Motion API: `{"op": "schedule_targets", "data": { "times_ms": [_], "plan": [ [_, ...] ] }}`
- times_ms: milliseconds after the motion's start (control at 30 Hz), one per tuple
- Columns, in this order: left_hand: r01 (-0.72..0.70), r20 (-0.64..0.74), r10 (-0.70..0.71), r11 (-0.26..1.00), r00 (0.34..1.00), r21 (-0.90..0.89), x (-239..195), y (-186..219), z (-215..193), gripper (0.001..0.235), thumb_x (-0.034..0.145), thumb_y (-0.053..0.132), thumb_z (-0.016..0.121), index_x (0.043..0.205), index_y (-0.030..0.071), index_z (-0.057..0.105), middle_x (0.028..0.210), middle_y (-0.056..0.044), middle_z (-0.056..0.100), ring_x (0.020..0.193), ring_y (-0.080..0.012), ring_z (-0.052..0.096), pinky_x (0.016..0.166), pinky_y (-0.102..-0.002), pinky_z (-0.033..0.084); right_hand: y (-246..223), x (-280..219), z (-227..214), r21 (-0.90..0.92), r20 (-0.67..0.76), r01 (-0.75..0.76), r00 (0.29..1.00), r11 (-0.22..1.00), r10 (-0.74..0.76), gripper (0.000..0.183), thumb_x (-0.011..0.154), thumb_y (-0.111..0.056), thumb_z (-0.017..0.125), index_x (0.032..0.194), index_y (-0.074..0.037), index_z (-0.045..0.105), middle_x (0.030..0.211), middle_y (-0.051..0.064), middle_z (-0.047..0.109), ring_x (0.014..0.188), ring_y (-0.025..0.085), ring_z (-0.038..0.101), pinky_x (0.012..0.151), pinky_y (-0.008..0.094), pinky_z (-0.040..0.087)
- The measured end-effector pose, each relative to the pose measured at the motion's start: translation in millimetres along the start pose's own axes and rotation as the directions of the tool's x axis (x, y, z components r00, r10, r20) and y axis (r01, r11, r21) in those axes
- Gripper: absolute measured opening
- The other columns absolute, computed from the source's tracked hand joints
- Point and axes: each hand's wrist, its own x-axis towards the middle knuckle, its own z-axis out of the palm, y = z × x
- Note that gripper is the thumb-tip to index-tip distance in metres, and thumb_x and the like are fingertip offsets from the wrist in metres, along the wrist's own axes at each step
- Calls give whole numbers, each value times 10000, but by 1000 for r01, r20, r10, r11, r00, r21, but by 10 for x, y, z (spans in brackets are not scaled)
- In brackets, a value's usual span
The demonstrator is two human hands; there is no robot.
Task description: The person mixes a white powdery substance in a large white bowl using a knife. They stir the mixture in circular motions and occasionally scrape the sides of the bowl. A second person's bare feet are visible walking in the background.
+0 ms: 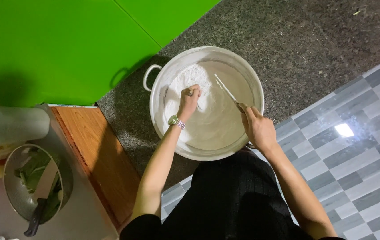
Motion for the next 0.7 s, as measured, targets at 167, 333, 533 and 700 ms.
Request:
{"op": "schedule_targets", "data": {
  "times_ms": [167,333,533,700],
  "plan": [
    [-42,-159,25,993,987,-107,93,128,42,198,725,85,397,531,122,397,448,-1,349,453,-96,324,466,-209,291,57,-20,91,-4,-3,2,1000,1000,-2,249,883,-207,446,1122,-160,497,774,37,524,498,354,594,463,461,489],
    [-100,-236,46,970,971,-220,105,263,226,189,716,81,393,531,121,384,445,5,331,474,-102,313,479,-217,272,3,-6,19,4,-20,10,1000,1000,-10,264,882,-189,446,1140,-159,496,786,50,529,502,364,587,473,467,488],
    [-119,-183,75,963,980,-244,33,308,425,200,732,101,395,538,129,434,473,29,360,491,-71,350,499,-185,281,20,-16,44,0,-30,-9,1000,1000,9,263,885,-193,453,1138,-154,510,780,48,543,500,357,592,467,456,493],
    [-45,-86,26,972,996,-231,-82,318,373,192,724,124,423,532,132,429,436,33,365,433,-63,346,445,-189,299,21,-13,53,-7,-18,-16,1000,1000,16,254,881,-215,453,1124,-170,515,769,32,533,493,355,591,449,451,492]
  ]
}}
